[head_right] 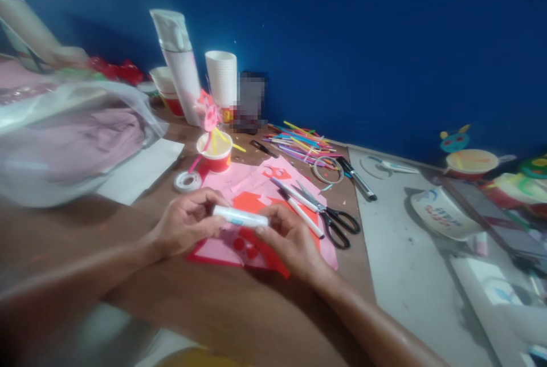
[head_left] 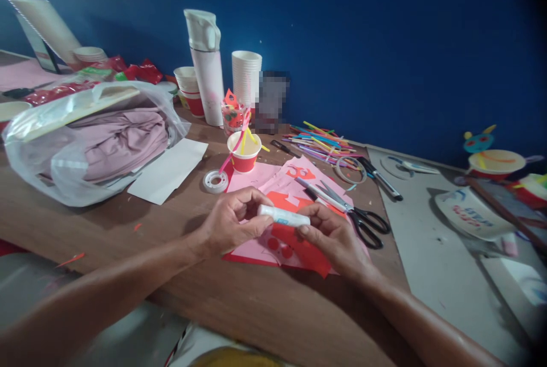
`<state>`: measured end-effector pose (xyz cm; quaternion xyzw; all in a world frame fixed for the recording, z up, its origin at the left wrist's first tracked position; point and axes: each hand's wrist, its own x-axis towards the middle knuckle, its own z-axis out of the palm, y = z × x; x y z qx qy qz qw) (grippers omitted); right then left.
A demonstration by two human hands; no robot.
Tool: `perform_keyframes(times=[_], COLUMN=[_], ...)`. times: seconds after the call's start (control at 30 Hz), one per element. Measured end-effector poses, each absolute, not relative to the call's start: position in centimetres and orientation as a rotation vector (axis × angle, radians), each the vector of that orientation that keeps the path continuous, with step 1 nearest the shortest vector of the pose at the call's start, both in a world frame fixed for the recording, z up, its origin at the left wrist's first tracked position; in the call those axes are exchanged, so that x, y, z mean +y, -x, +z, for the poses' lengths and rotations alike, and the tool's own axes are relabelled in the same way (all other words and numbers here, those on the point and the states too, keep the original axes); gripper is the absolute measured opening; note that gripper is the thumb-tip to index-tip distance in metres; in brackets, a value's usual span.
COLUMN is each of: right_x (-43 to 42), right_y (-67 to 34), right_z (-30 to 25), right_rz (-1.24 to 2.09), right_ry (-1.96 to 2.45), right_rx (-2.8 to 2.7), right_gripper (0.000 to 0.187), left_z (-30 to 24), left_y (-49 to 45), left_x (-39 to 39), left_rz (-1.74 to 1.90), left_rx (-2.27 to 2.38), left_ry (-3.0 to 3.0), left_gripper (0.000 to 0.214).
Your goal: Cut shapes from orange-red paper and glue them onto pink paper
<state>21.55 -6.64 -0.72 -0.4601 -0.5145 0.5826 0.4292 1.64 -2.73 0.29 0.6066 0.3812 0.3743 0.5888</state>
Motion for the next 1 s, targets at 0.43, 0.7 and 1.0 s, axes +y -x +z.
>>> perform_keyframes(times=[0.43,0.7,1.0], right_x=[-7.4,-8.0,-7.4], right_y=[-21.1,-20.4,-22.8], right_z=[-1.0,-0.3,0.6], right_rz=[1.458,1.245,0.84], right_ry=[1.031,1.07,1.36], right_rx=[-1.205,-1.276,-1.813], right_gripper=[0.033,0.021,0.004], left_z=[0.5,0.2,-0.9], left_y=[-1.9,-2.7,-0.6], left_x=[-2.8,-3.2,-5.3], left_rz=[0.795,0.645,0.534], left_rx=[0.848,0.682,0.579], left_ry=[-1.255,-1.192,-2.521], left_gripper=[0.019,0.027,0.018])
